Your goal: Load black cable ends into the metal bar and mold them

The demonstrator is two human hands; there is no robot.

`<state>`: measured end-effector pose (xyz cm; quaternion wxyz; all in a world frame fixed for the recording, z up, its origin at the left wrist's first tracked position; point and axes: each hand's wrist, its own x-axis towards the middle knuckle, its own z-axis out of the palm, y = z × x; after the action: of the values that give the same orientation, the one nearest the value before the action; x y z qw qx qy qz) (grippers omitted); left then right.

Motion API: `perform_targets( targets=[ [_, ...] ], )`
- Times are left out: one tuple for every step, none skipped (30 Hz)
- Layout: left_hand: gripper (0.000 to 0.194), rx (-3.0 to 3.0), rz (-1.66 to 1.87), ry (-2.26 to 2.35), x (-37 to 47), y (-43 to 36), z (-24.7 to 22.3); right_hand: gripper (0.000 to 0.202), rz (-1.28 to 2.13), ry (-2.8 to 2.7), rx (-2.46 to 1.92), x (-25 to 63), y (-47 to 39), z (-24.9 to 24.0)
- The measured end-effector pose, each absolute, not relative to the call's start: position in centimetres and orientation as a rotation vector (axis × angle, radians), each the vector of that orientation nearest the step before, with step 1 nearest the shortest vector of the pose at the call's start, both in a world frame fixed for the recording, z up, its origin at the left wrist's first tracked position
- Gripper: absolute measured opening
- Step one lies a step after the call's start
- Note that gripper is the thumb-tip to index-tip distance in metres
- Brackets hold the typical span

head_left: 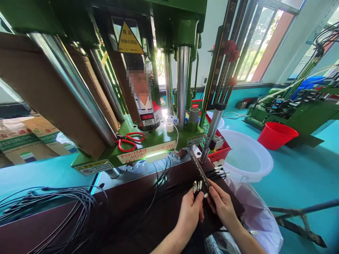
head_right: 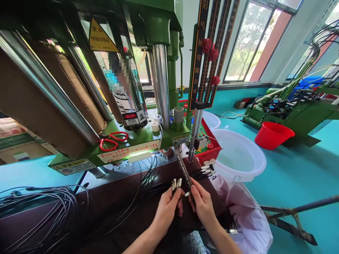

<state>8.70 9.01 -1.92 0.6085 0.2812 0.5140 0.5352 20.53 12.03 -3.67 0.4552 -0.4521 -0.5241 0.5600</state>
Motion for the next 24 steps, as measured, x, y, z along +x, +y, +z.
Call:
perform_targets(
  targets=[
    [0.036,0.692,1.273,1.201,8.4,9.1,-1.8,0.05,1.394,-1.258,-1.12,20.6,12.0,-3.6],
    [0.039,0.722,1.314,1.221,8.0,9.3,-1.7,0.05,1.407,-1.217,-1.129,20.6,12.1,-3.5],
    [0.041,0.714,1.333,1.226,7.7,9.4,-1.6,0.049,1.417,-1.175,-1.14,20.7,12.1,-3.4],
    [0.042,0.681,1.315,1.219,7.5,9.5,-1.5,0.049,1.425,-1.139,-1.149,20.7,12.2,-3.4],
    [0.043,0.653,1.257,1.202,7.3,9.6,-1.4,0.049,1.432,-1.114,-1.154,20.8,12.2,-3.5],
    [0.043,0.635,1.177,1.177,7.2,9.6,-1.2,0.049,1.437,-1.108,-1.155,20.8,12.2,-3.5],
    [0.043,0.627,1.101,1.16,7.2,9.6,-1.1,0.049,1.439,-1.12,-1.151,20.8,12.3,-3.6],
    [0.042,0.632,1.045,1.158,7.2,9.5,-0.9,0.048,1.443,-1.146,-1.14,20.9,12.3,-3.6],
    [0.042,0.644,1.014,1.171,7.3,9.5,-0.8,0.048,1.449,-1.178,-1.125,20.9,12.3,-3.6],
    [0.042,0.66,1.004,1.19,7.4,9.4,-0.6,0.048,1.458,-1.21,-1.11,20.9,12.3,-3.7],
    [0.041,0.673,1.006,1.207,7.5,9.4,-0.5,0.048,1.466,-1.233,-1.1,21.0,12.3,-3.7],
    [0.041,0.683,1.009,1.218,7.6,9.3,-0.4,0.049,1.476,-1.243,-1.098,21.0,12.3,-3.7],
    [0.042,0.688,1.003,1.222,7.7,9.3,-0.4,0.049,1.483,-1.243,-1.102,21.0,12.3,-3.8],
    [0.042,0.688,0.993,1.218,7.7,9.3,-0.3,0.049,1.489,-1.236,-1.114,21.1,12.3,-3.8],
    [0.042,0.688,0.986,1.212,7.6,9.4,-0.3,0.049,1.491,-1.229,-1.127,21.1,12.3,-3.8],
    [0.042,0.693,0.985,1.207,7.6,9.4,-0.3,0.049,1.492,-1.228,-1.134,21.1,12.4,-3.8],
    [0.042,0.702,0.989,1.204,7.5,9.4,-0.3,0.049,1.493,-1.235,-1.137,21.1,12.4,-3.8],
    [0.042,0.713,0.998,1.204,7.5,9.4,-0.3,0.05,1.491,-1.251,-1.129,21.1,12.4,-3.7],
    [0.042,0.721,1.007,1.205,7.4,9.5,-0.3,0.05,1.488,-1.272,-1.12,21.1,12.4,-3.7],
    [0.042,0.725,1.012,1.207,7.4,9.5,-0.4,0.051,1.485,-1.295,-1.109,21.0,12.4,-3.7],
    [0.042,0.721,1.015,1.212,7.4,9.5,-0.5,0.051,1.477,-1.323,-1.099,21.0,12.4,-3.6],
    [0.041,0.715,1.021,1.217,7.3,9.5,-0.7,0.051,1.463,-1.357,-1.095,20.9,12.4,-3.6],
    [0.041,0.711,1.036,1.218,7.3,9.4,-0.9,0.051,1.446,-1.394,-1.095,20.9,12.4,-3.6],
    [0.04,0.711,1.059,1.219,7.4,9.4,-1.1,0.051,1.429,-1.432,-1.097,20.8,12.3,-3.6]
  ],
)
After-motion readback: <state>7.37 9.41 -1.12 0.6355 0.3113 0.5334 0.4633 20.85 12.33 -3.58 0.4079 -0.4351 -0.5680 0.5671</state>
